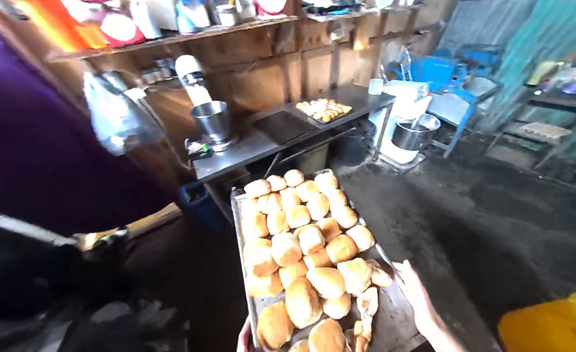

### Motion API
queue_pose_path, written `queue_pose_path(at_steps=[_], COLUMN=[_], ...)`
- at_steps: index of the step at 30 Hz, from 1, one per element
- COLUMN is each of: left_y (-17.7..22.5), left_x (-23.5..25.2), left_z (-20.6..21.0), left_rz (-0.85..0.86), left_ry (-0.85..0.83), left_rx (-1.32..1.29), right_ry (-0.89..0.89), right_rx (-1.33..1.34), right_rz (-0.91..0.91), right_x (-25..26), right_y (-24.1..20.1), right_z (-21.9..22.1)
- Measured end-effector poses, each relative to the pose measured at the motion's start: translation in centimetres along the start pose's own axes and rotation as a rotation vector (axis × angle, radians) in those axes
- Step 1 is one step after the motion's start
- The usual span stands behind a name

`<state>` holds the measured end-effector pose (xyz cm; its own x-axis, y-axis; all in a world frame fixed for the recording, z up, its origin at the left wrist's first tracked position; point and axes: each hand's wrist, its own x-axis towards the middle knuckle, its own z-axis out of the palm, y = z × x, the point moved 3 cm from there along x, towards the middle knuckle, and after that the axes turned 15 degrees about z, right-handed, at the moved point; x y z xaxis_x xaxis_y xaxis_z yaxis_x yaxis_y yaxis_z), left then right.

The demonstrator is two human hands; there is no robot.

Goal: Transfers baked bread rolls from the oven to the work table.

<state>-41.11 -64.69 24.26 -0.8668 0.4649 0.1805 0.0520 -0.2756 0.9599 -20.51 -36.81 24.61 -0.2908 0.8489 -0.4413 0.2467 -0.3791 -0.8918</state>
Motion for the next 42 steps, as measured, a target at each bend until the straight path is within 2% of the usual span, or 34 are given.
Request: queue_pose_path(at_steps=[4,7,11,14,18,22,26,30,36,42], left_y=[-5.3,-10.2,-14.7,-17.0,-19.8,-24.3,-29.6,-34.8,-44.1,-54.0], left_x=[10.2,16.4,24.4,29.9,38.2,47.9,58.3,67.8,77.7,83.8], left_z=[10.7,20.2,32.7,39.8,46.8,53.9,62.0,71.6,83.1,93.1], left_rz=[0.003,0.004,-0.025,-0.073,-0.083,-0.112,-0.159,-0.202,-0.217,-0.286], left_ry=[-0.204,-0.295,-0.345,-0.329,-0.310,-0.318,-0.359,-0.368,-0.341,-0.129], left_rx=[-0.031,-0.046,-0.105,-0.110,-0.059,-0.008,-0.014,-0.071,-0.110,-0.177], right_ry=[0.215,0.340,0.411,0.416,0.393,0.360,0.428,0.481,0.507,0.314], right_rx=[0.151,0.205,0.183,0.157,0.149,0.184,0.240,0.188,0.107,-0.067], right_rz=[0.122,0.152,0.128,0.152,0.194,0.169,0.152,0.160,0.160,0.053], right_x=[7.9,16.3,27.9,35.7,45.7,57.5,70.2,80.9,99.0,119.5], right_y=[-3.4,-6.0,-11.3,-15.8,-21.5,-24.3,-27.5,-33.3,-38.1,-43.0], right_z=[-4.8,-9.3,-14.9,-17.4,-17.6,-17.3,-17.1,-18.5,-21.4,-22.8])
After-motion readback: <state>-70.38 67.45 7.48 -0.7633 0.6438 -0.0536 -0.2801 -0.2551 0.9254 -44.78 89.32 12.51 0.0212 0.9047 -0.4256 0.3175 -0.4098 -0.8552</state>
